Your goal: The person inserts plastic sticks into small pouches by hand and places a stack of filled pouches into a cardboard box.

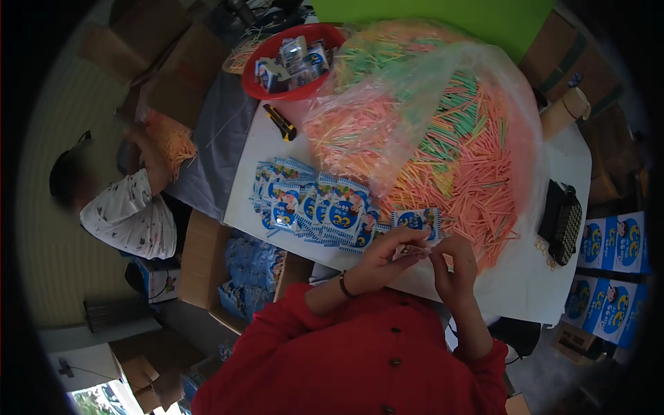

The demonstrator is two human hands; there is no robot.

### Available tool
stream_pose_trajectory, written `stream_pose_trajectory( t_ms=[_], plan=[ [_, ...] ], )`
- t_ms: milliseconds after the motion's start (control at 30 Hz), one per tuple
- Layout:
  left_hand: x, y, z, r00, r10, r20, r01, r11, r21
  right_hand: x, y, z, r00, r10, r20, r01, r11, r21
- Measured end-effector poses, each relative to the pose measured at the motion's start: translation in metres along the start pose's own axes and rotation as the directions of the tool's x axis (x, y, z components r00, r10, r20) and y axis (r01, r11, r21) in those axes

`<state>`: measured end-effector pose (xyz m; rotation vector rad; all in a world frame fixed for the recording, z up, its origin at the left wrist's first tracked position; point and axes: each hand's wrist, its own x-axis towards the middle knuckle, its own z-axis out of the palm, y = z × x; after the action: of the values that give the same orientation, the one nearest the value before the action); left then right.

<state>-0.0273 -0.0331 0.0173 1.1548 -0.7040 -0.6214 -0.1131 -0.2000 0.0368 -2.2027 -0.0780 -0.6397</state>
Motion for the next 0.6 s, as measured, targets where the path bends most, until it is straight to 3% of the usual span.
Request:
stream_pose_trajectory(
  t_ms=[33, 67, 100, 133, 167, 200, 233, 267, 300, 333, 367, 433, 467, 533, 567, 600],
  plan=[
    [-0.006, 0.012, 0.001, 1.000, 0.005, -0.015, -0.005, 1.000, 0.017, -0.001, -0.004, 0.006, 0.996, 0.075, -0.048, -0.072, 0.995, 0.075],
    [-0.012, 0.025, 0.001, 0.987, -0.047, -0.157, 0.044, 0.999, -0.017, -0.004, -0.005, 0.012, 0.997, 0.060, -0.045, -0.056, 0.994, 0.089],
    [-0.016, 0.035, -0.002, 0.951, -0.101, -0.291, 0.087, 0.994, -0.061, -0.008, -0.007, 0.020, 0.975, 0.210, -0.072, -0.179, 0.934, 0.310],
    [-0.020, 0.041, -0.012, 0.950, -0.092, -0.297, 0.081, 0.995, -0.050, -0.009, -0.007, 0.027, 0.931, 0.360, -0.063, -0.278, 0.811, 0.514],
    [-0.024, 0.046, -0.025, 0.925, -0.061, -0.375, 0.155, 0.962, 0.225, -0.007, -0.007, 0.032, 0.933, 0.353, -0.063, -0.271, 0.810, 0.519],
    [-0.030, 0.051, -0.039, 0.898, -0.012, -0.441, 0.243, 0.848, 0.471, -0.006, -0.010, 0.036, 0.907, 0.412, 0.084, -0.399, 0.780, 0.482],
    [-0.033, 0.053, -0.060, 0.931, -0.031, -0.364, 0.281, 0.695, 0.661, -0.005, -0.012, 0.039, 0.855, 0.466, 0.228, -0.518, 0.744, 0.423],
    [-0.034, 0.050, -0.069, 0.930, -0.028, -0.367, 0.281, 0.696, 0.661, -0.001, -0.017, 0.047, 0.856, 0.463, 0.231, -0.516, 0.745, 0.422],
    [-0.030, 0.052, -0.075, 0.922, 0.137, -0.363, 0.289, 0.382, 0.878, 0.007, -0.025, 0.060, 0.852, 0.425, 0.306, -0.516, 0.781, 0.352],
    [-0.026, 0.054, -0.080, 0.912, 0.287, -0.294, 0.305, 0.007, 0.952, 0.015, -0.031, 0.071, 0.840, 0.390, 0.379, -0.506, 0.815, 0.282],
    [-0.023, 0.055, -0.088, 0.912, 0.293, -0.287, 0.299, 0.006, 0.954, 0.019, -0.031, 0.083, 0.844, 0.387, 0.371, -0.500, 0.818, 0.284],
    [-0.022, 0.055, -0.100, 0.852, 0.212, -0.479, 0.490, 0.000, 0.872, 0.019, -0.025, 0.109, 0.833, 0.387, 0.395, -0.464, 0.878, 0.119],
    [-0.024, 0.056, -0.103, 0.853, 0.212, -0.477, 0.488, 0.002, 0.873, 0.016, -0.021, 0.116, 0.833, 0.389, 0.393, -0.465, 0.877, 0.117],
    [-0.025, 0.057, -0.108, 0.887, 0.033, -0.461, 0.461, -0.015, 0.887, 0.016, -0.016, 0.125, 0.887, 0.298, 0.352, -0.274, 0.955, -0.118],
    [-0.027, 0.054, -0.108, 0.887, 0.033, -0.461, 0.462, -0.012, 0.887, 0.014, -0.015, 0.127, 0.887, 0.298, 0.353, -0.273, 0.954, -0.121],
    [-0.031, 0.049, -0.106, 0.910, 0.065, -0.409, 0.412, -0.028, 0.911, 0.014, -0.016, 0.128, 0.868, 0.376, 0.325, -0.387, 0.921, -0.032]
  ],
)
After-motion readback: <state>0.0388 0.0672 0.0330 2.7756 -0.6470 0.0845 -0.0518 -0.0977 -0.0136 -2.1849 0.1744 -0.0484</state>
